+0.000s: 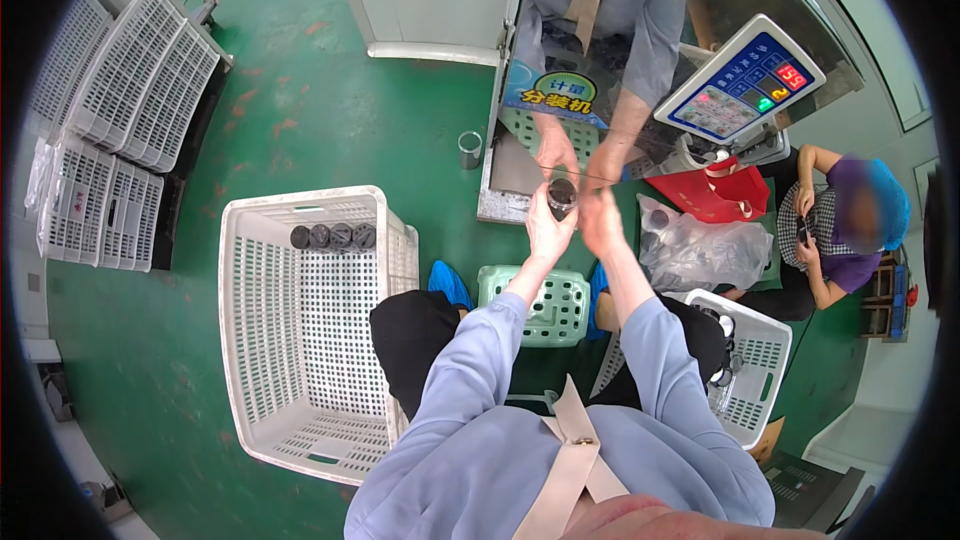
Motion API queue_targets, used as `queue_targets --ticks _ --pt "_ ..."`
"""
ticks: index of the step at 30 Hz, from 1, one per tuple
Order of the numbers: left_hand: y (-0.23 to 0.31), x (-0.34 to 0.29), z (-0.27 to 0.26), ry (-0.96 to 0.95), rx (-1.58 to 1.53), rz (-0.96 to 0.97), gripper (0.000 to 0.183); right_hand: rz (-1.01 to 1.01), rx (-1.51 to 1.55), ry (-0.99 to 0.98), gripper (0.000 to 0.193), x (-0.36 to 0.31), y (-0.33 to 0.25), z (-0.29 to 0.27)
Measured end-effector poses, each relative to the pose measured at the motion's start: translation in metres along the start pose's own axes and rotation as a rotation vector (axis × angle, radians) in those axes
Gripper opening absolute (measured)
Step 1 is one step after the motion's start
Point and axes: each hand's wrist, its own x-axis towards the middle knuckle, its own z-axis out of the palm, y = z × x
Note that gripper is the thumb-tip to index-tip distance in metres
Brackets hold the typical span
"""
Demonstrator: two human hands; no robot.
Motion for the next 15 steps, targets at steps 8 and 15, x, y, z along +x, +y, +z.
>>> queue_targets --ticks 8,15 --pt "-0.004 0.001 -0.004 -0.005 -0.02 0.002 0.073 0.014 0.043 0.121 0.074 -0.012 -0.011 0.021" --pt "0.012 0.007 0.007 0.015 -0.034 0.004 0.072 -0.023 0.299 -0.129 0.076 0.016 0.006 -0.014"
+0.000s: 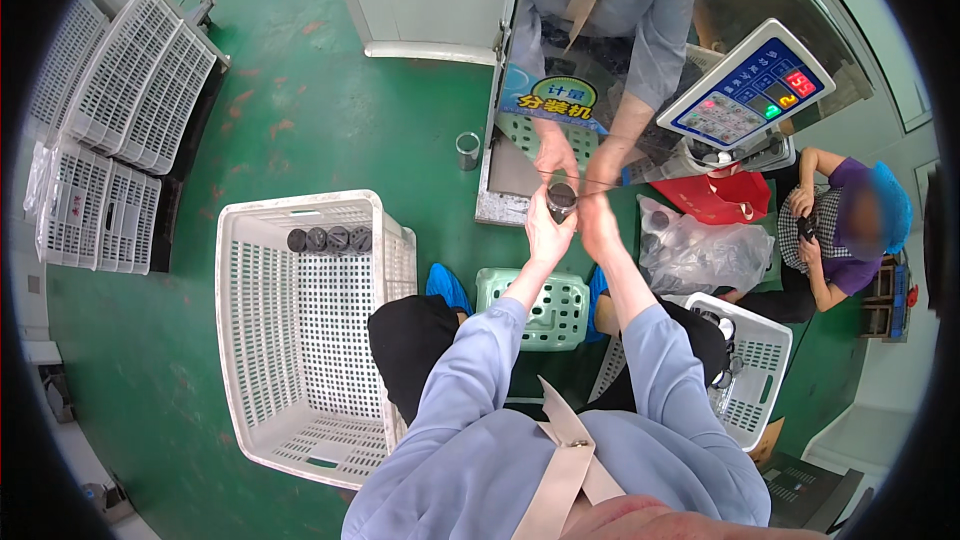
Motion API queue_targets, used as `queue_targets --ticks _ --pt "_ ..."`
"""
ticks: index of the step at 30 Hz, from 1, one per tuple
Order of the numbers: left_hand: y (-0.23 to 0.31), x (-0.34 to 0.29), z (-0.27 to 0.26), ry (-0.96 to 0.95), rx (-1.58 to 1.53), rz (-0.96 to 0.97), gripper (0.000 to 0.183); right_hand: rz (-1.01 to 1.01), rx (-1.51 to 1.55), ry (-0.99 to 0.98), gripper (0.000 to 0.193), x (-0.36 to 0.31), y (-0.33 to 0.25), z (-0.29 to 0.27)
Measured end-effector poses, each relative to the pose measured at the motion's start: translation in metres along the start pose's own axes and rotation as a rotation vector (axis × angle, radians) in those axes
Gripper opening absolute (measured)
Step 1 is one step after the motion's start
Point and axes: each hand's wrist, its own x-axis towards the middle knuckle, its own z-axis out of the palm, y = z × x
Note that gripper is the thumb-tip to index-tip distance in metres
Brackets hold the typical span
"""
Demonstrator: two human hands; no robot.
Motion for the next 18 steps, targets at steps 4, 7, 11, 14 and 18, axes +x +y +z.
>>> queue_targets --ticks 4,7,11,14,18 --pt "-0.003 -0.004 -0.005 -0.023 -0.028 0.003 0.072 0.01 -0.187 0.331 0.074 -0.016 -0.007 0.032" --pt "-0.001 -0.003 0.0 -0.021 -0.036 0.015 0.072 -0.168 -0.632 0.226 0.081 -0.033 -0.026 0.059" --pt "-0.008 -0.002 -0.001 -0.028 -0.034 0.005 0.071 0.192 0.19 0.428 0.085 -0.013 -0.051 0.014" --pt "-0.01 -0.003 0.0 0.004 -0.026 -0.025 0.072 -0.319 -0.64 0.369 0.084 -0.046 -0.033 0.087" --pt "-0.012 0.002 0.001 -0.013 -0.039 -0.017 0.073 0.043 -0.181 0.398 0.089 -0.007 -0.022 0.017"
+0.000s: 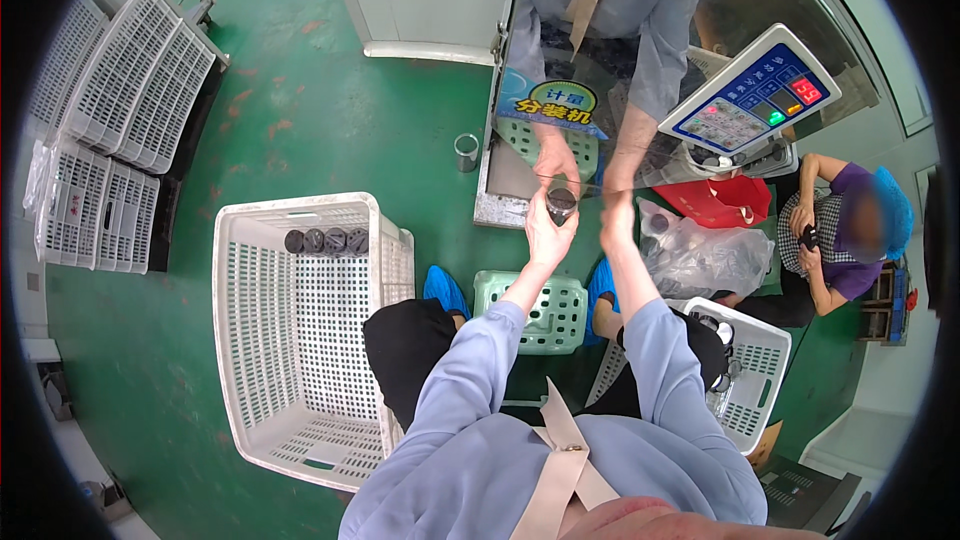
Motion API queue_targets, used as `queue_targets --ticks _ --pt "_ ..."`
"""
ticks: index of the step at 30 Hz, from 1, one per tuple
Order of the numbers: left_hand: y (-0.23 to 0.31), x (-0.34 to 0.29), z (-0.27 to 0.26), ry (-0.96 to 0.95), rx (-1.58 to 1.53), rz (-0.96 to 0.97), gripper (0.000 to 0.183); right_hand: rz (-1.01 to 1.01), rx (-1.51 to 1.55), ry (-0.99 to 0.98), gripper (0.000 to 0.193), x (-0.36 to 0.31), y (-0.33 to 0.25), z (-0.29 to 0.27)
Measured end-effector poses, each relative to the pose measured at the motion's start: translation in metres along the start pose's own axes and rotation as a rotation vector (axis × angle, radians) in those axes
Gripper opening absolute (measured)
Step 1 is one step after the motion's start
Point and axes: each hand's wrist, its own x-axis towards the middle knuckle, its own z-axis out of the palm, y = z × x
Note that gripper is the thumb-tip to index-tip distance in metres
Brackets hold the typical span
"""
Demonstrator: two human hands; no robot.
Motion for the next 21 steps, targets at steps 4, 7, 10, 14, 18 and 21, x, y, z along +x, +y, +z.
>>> queue_targets --ticks 4,7,10,14,18,21 --pt "0.016 -0.005 0.013 -0.012 -0.007 0.002 0.073 -0.285 0.039 -0.164 0.079 0.011 0.038 0.02" --pt "-0.016 -0.001 -0.015 0.035 0.037 -0.041 0.073 0.03 0.098 -0.254 0.063 -0.025 0.02 0.052" --pt "-0.006 0.0 -0.002 -0.012 -0.014 -0.036 0.072 0.099 0.211 -0.03 0.067 0.003 0.024 0.025" --pt "0.022 0.001 0.028 -0.009 -0.042 0.043 0.07 -0.105 0.042 -0.308 0.066 0.049 0.044 -0.016" --pt "-0.013 0.001 -0.01 0.002 -0.018 -0.064 0.069 0.169 0.147 -0.082 0.068 -0.022 0.011 0.045" --pt "0.013 0.002 0.016 -0.026 -0.041 -0.045 0.07 0.031 0.135 -0.269 0.061 0.019 0.036 0.001"
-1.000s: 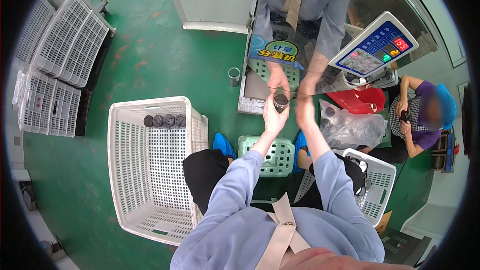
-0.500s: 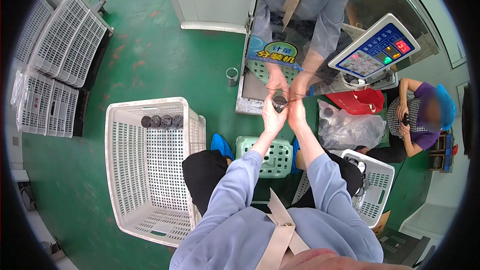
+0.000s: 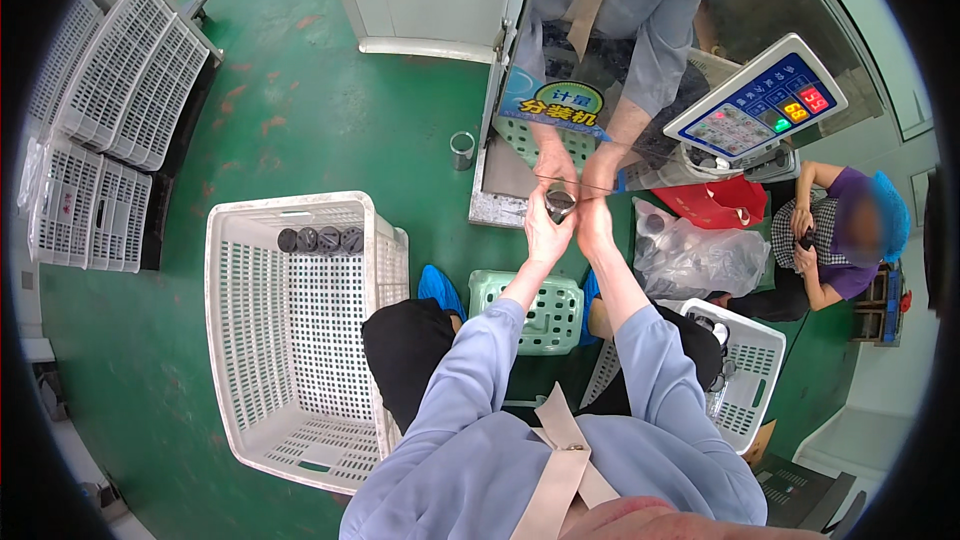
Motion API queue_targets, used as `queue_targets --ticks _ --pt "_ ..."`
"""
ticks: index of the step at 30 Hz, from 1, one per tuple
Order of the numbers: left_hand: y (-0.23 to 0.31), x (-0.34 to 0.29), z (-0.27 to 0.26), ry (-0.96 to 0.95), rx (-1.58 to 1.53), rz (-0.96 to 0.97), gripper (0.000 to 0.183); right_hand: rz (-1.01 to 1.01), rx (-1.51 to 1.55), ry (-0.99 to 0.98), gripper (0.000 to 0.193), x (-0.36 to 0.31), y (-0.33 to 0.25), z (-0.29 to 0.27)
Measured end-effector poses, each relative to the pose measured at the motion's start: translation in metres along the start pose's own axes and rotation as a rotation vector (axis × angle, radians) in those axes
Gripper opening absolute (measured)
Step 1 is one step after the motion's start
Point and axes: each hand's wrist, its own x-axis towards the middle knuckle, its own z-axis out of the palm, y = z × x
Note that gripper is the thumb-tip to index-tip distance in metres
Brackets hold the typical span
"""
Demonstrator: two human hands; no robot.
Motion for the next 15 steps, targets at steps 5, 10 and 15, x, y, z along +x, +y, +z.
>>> queue_targets --ticks 5,10,15 --pt "0.014 -0.001 0.022 -0.014 -0.08 0.049 0.071 -0.056 -0.091 -0.057 0.062 0.016 -0.006 -0.035" --pt "-0.022 -0.002 -0.013 0.034 0.025 0.007 0.071 0.023 -0.209 0.069 0.068 -0.019 -0.006 0.023" --pt "-0.008 0.002 0.0 -0.015 -0.003 -0.012 0.07 -0.034 -0.261 -0.102 0.069 0.018 0.014 -0.038"
